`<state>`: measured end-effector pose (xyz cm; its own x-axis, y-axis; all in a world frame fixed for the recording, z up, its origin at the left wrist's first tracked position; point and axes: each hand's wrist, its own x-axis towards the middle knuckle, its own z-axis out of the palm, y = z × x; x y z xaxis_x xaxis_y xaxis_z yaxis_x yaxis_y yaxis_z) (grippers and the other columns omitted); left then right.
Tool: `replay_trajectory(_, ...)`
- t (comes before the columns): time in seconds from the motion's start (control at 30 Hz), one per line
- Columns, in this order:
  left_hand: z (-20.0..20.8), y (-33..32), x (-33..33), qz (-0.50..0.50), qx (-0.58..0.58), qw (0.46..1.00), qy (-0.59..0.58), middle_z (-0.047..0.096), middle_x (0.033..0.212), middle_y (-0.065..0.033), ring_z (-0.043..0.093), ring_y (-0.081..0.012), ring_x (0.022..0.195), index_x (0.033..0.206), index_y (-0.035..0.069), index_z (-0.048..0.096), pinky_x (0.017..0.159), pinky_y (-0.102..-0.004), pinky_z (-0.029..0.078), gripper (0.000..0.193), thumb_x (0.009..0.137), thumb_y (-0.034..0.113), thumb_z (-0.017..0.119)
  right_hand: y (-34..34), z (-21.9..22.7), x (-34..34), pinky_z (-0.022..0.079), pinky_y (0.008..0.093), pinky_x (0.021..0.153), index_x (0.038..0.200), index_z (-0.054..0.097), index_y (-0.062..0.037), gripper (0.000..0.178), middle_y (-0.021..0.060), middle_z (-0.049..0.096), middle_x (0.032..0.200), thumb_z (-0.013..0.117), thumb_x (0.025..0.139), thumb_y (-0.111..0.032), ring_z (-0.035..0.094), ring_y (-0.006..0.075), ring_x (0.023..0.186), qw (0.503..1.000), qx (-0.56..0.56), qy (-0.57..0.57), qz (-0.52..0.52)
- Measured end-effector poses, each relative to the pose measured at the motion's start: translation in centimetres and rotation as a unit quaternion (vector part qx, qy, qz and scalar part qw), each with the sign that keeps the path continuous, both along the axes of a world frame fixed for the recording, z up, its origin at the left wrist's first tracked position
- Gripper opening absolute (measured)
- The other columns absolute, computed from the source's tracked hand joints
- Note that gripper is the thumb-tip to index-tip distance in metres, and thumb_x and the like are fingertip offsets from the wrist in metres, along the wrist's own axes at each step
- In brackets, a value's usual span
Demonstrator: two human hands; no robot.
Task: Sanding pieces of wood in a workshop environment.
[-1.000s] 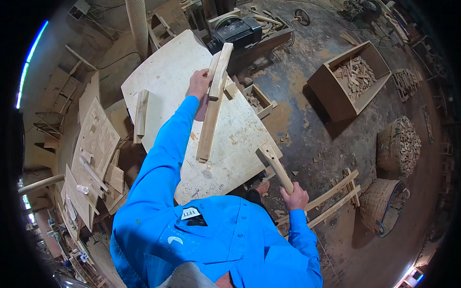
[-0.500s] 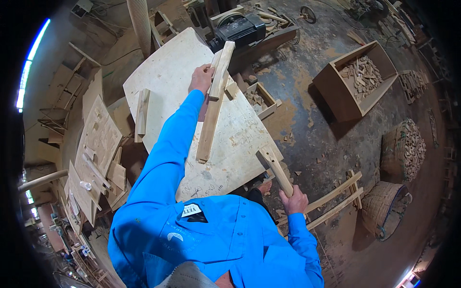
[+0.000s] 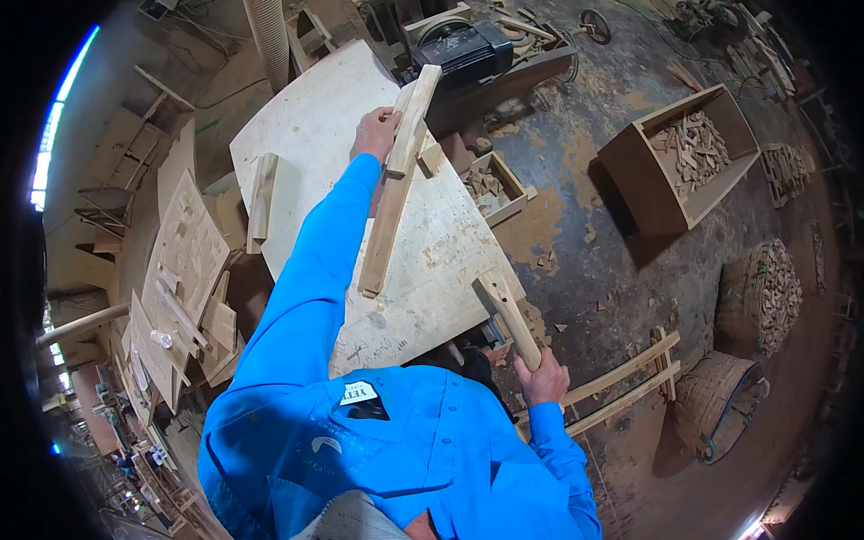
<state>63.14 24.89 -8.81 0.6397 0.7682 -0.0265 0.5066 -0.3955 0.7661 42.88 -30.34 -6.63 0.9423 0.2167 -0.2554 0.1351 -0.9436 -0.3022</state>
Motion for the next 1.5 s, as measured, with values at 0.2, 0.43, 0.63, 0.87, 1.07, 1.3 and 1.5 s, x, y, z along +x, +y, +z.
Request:
replay_trajectory(0.2,0.6,0.0,0.5,-0.002,0.000,1.000,-0.014,0.080,0.111,-0.0169,0.076,-0.0317,0.104,0.122,0.008,0.079,0.096,-0.0409,0.057,0.037,0.095,0.033,0.073,0.2,-0.4,0.2,0.053,0.0557,0.070,0.093,0.066,-0.0080,0.045,0.0214,0.075,0.086,0.080,0.084,-0.050,0.071,0.0451,0.078,1.000,0.006,-0.011,-0.001)
replay_trajectory(0.43,1.1,1.0,0.3,0.006,0.020,1.000,-0.011,0.079,0.115,-0.0165,0.075,-0.0316,0.107,0.124,0.010,0.078,0.098,-0.0411,0.056,0.039,0.096,0.035,0.072,1.0,-0.9,0.6,0.055,0.0561,0.070,0.092,0.067,-0.0069,0.045,0.0222,0.074,0.085,0.078,0.086,-0.050,0.072,0.0461,0.079,0.999,0.022,-0.030,0.000)
replay_trajectory(0.63,3.1,-0.5,0.2,-0.013,0.024,1.000,0.006,0.078,0.120,-0.0142,0.074,-0.0317,0.112,0.129,0.014,0.076,0.099,-0.0422,0.055,0.041,0.098,0.040,0.069,0.8,-1.6,0.7,0.054,0.0548,0.073,0.091,0.065,-0.0057,0.049,0.0234,0.074,0.087,0.079,0.084,-0.052,0.070,0.0462,0.078,0.998,0.046,-0.029,-0.011)
replay_trajectory(0.87,3.9,-0.3,-0.3,-0.007,0.035,0.999,0.011,0.078,0.122,-0.0144,0.074,-0.0321,0.113,0.129,0.013,0.076,0.099,-0.0422,0.055,0.041,0.100,0.039,0.067,1.2,-1.7,0.5,0.055,0.0556,0.073,0.095,0.068,-0.0061,0.049,0.0229,0.074,0.086,0.079,0.085,-0.052,0.072,0.0452,0.082,0.997,0.065,-0.047,-0.009)
replay_trajectory(1.07,4.3,-1.6,-0.6,-0.018,0.019,0.999,0.020,0.077,0.123,-0.0141,0.073,-0.0330,0.114,0.133,0.013,0.074,0.099,-0.0419,0.055,0.043,0.100,0.040,0.067,0.6,-1.6,0.3,0.056,0.0548,0.074,0.097,0.069,-0.0063,0.048,0.0226,0.074,0.087,0.078,0.086,-0.052,0.073,0.0443,0.083,0.997,0.047,-0.054,-0.009)
replay_trajectory(1.3,1.0,0.1,-0.3,-0.022,0.052,0.998,-0.015,0.078,0.113,-0.0169,0.074,-0.0327,0.106,0.130,0.012,0.076,0.094,-0.0437,0.056,0.043,0.097,0.039,0.071,0.2,-1.5,0.3,0.055,0.0541,0.075,0.099,0.069,-0.0080,0.047,0.0217,0.075,0.090,0.078,0.085,-0.051,0.071,0.0443,0.080,0.999,0.022,-0.047,-0.010)
replay_trajectory(1.5,-1.7,0.4,-0.5,-0.029,0.083,0.992,-0.094,0.077,0.104,-0.0183,0.075,-0.0307,0.095,0.130,0.009,0.075,0.086,-0.0421,0.057,0.044,0.092,0.030,0.077,0.9,-0.2,0.1,0.056,0.0543,0.074,0.097,0.069,-0.0090,0.045,0.0218,0.074,0.085,0.080,0.084,-0.051,0.073,0.0434,0.083,0.998,0.007,-0.054,-0.015)
